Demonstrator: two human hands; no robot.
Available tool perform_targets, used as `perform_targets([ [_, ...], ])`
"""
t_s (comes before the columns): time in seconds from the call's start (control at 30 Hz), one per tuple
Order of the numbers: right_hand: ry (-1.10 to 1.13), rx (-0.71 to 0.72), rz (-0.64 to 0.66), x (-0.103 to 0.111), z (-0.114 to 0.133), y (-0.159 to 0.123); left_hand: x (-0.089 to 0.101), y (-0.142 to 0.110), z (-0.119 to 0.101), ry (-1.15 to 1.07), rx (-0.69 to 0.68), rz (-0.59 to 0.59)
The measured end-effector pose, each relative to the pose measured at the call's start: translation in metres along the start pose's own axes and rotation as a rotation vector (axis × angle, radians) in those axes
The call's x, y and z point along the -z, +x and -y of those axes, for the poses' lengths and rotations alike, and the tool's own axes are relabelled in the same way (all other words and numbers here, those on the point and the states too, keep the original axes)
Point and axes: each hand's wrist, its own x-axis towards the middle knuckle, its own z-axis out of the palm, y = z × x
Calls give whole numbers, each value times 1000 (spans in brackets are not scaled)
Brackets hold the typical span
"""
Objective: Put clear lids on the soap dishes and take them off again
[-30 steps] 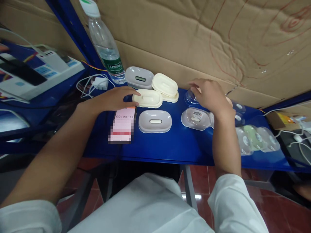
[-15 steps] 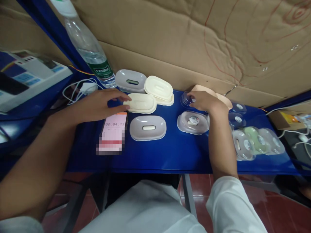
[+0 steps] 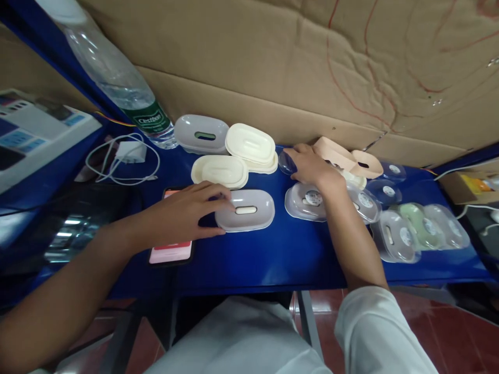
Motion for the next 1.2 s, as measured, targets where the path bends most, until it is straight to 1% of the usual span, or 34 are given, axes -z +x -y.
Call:
perform_targets([
  [0.1,61,-7,1,2,-4,1,-3,1,5,-2,-25,-39],
  [0.27,246,-9,15,10,-8,-1,-8,2,6,-6,-34,-43],
  [0.33,294,26,-27,13,-8,-1,-10,2,6,-18,-31,-58],
  [0.43,372,111,-132,20,-5,-4,-13,3,8,-61,-13,-79],
  [0.5,421,132,-145,25,-2,-7,-14,3,10,-89,8,-80],
  [0.6,402,131,-81,27,-2,-10,-15,3,12,-112,32,-55],
  [0.77,356,-15,113,20,-11,-9,-14,3,12,-118,54,-32],
  [0.83,364,-30,165,19,-10,-8,-14,3,12,-111,63,-25],
  [0.97,356,-30,177,20,-3,-6,-13,4,11,-101,97,-3],
  [1.1,318,-6,208,17,-5,-4,-12,5,10,-99,102,0],
  [1.13,310,-2,206,18,-6,-5,-12,5,10,-100,100,0],
  [1.2,299,5,144,22,-4,-8,-11,4,8,-111,104,-7],
])
